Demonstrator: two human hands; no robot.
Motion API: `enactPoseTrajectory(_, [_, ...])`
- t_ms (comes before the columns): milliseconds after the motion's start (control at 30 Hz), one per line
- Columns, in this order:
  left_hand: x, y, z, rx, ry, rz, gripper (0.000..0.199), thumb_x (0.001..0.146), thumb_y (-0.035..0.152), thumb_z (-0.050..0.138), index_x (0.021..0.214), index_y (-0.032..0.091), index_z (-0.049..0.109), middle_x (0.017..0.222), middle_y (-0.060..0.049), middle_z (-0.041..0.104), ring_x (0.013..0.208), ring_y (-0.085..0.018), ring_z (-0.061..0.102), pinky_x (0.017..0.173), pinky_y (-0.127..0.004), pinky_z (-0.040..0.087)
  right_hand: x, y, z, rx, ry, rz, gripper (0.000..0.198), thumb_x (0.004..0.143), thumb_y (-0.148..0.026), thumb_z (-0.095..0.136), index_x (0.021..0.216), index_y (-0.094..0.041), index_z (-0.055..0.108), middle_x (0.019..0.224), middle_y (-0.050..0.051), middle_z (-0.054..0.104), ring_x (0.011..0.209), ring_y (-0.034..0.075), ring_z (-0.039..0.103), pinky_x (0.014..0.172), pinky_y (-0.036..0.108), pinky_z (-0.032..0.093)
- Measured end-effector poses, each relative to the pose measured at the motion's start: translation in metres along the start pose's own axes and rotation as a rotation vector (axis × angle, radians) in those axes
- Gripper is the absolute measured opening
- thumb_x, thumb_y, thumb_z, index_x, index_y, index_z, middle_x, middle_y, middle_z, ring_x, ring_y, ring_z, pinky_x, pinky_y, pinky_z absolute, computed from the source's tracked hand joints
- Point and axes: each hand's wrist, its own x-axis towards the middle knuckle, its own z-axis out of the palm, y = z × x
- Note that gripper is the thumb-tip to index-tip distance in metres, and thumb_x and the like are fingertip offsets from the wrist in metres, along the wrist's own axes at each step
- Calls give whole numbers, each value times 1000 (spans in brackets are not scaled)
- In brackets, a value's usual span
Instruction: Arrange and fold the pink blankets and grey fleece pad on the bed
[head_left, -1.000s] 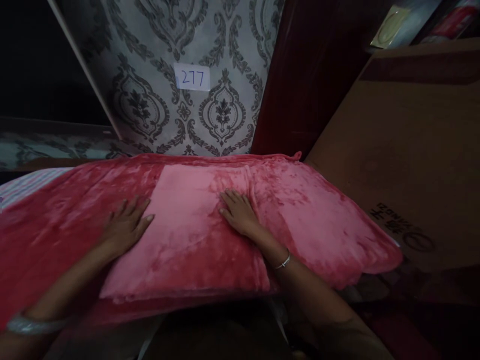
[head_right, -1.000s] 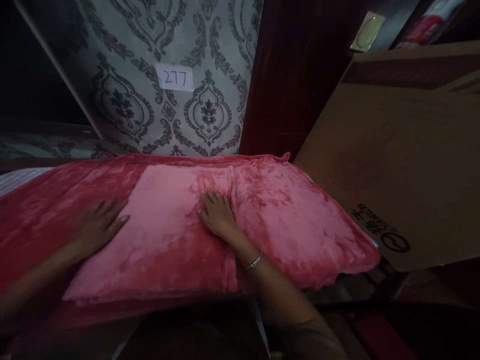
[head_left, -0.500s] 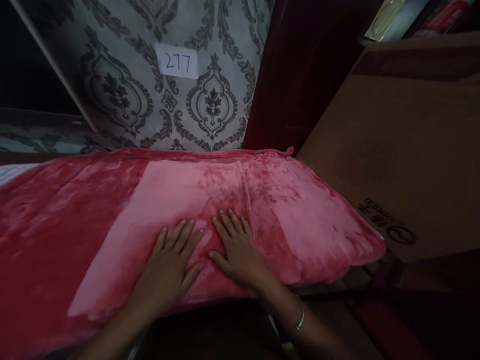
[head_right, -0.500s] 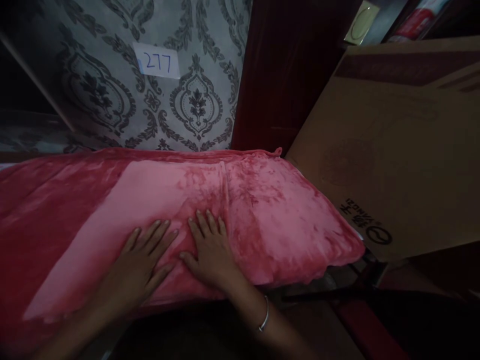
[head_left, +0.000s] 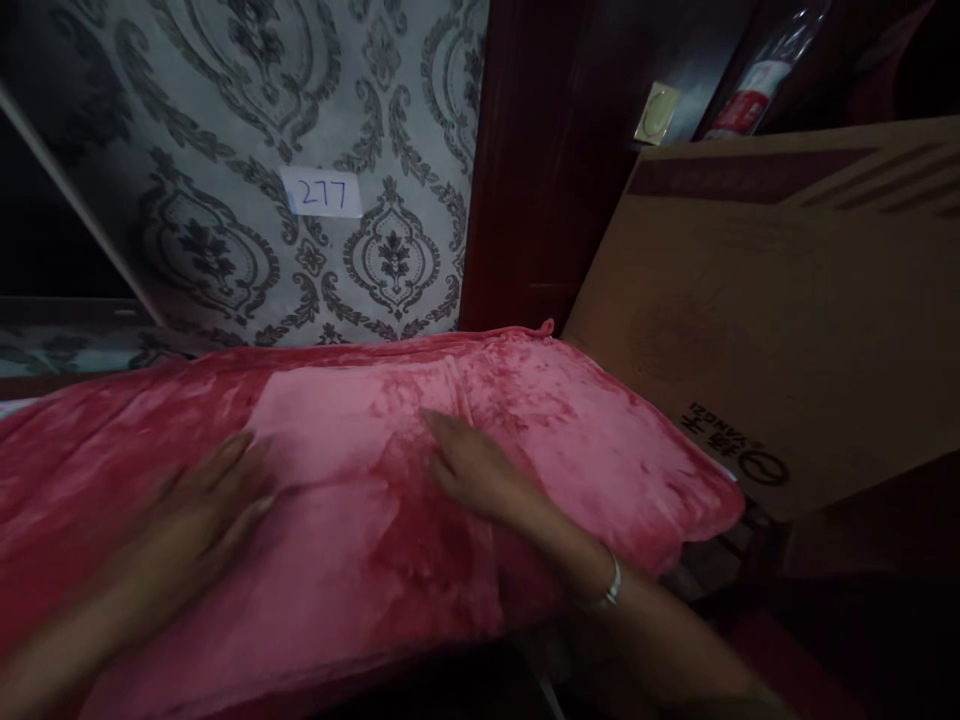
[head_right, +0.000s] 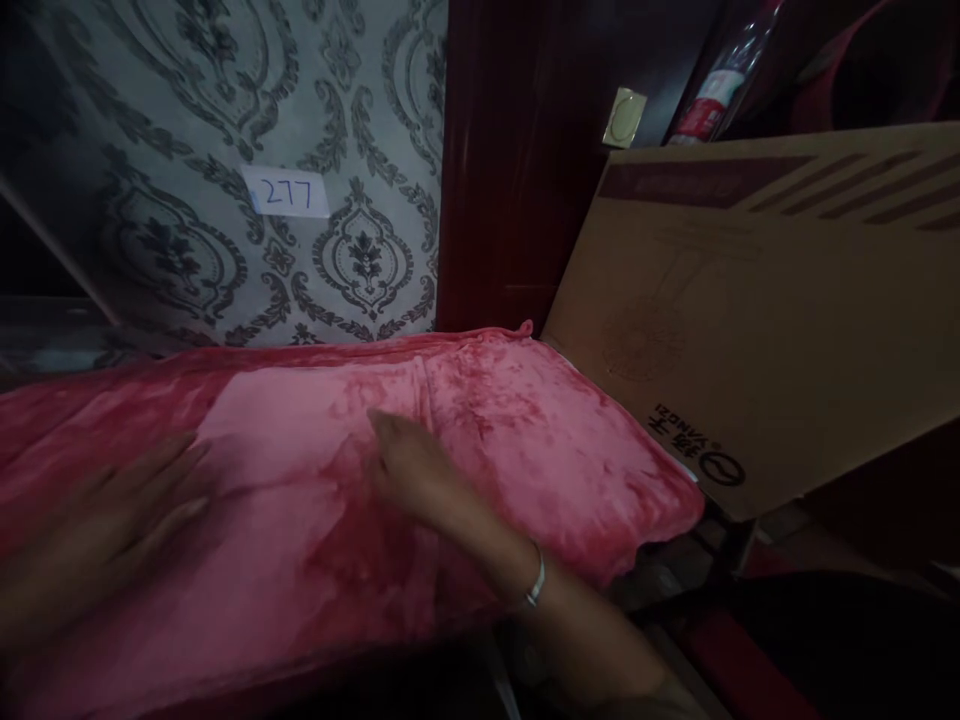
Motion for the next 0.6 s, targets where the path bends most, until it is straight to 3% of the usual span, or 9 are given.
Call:
enactPoseTrajectory(67, [57, 29, -22, -38, -110, 16, 72, 92, 52, 27, 153, 17, 44, 162, -11, 40, 151, -29, 34, 125, -49, 26, 41, -5, -16, -64, 80, 58, 65, 96, -18, 43, 160, -10, 30, 159, 13, 42, 144, 20, 44, 120, 33, 35])
enactPoseTrajectory(133, [114, 62, -36, -103, -210, 34, 70, 95, 47, 28, 153, 11, 42, 161, -13, 41, 151, -29, 34, 125, -47, 25, 80, -7, -21, -118, 110, 132, 66, 95, -13, 42, 159, -6, 28, 162, 14, 36, 147, 20, 38, 120, 32, 32])
enactPoseTrajectory(200, [158, 91, -36, -178, -282, 45, 66, 95, 44, 34, 154, 14, 40, 157, -13, 47, 147, -28, 40, 123, -45, 30, 107, -3, -13, -149, 122, 191, 63, 96, -12, 41, 158, -6, 31, 164, 15, 33, 150, 24, 33, 122, 38, 29])
enactPoseTrajectory(267, [183, 111, -20, -235, -322, 58, 61, 96, 37, 37, 153, 18, 42, 155, -11, 50, 142, -26, 47, 120, -42, 36, 120, 8, 5, -170, 126, 225, 58, 99, -17, 41, 157, -12, 36, 164, 15, 34, 151, 27, 30, 123, 45, 25])
enactPoseTrajectory(333, [189, 123, 7, -231, -338, 38, 58, 96, 32, 36, 152, 20, 44, 156, -12, 49, 143, -28, 46, 120, -49, 34, 121, 23, 27, -192, 125, 246, 54, 102, -24, 39, 155, -18, 41, 163, 12, 36, 151, 28, 30, 124, 49, 20])
enactPoseTrajectory(400, [182, 128, 35, -203, -328, 18, 58, 98, 32, 32, 153, 17, 44, 161, -14, 39, 151, -31, 33, 123, -60, 23, 119, 38, 46, -214, 120, 252, 52, 103, -28, 37, 154, -22, 43, 163, 10, 36, 152, 28, 29, 124, 51, 16])
enactPoseTrajectory(467, [174, 129, 55, -174, -312, 16, 59, 101, 35, 27, 155, 15, 40, 165, -14, 30, 155, -31, 22, 124, -62, 15, 119, 50, 58, -228, 117, 246, 52, 104, -32, 35, 155, -25, 42, 165, 8, 34, 153, 28, 26, 124, 51, 15])
enactPoseTrajectory(600, [173, 112, 66, -132, -335, 1, 62, 102, 45, 25, 157, 19, 35, 168, -10, 24, 157, -29, 19, 125, -60, 13, 125, 59, 64, -233, 104, 240, 55, 104, -37, 33, 158, -27, 37, 166, 7, 31, 153, 29, 24, 124, 51, 13])
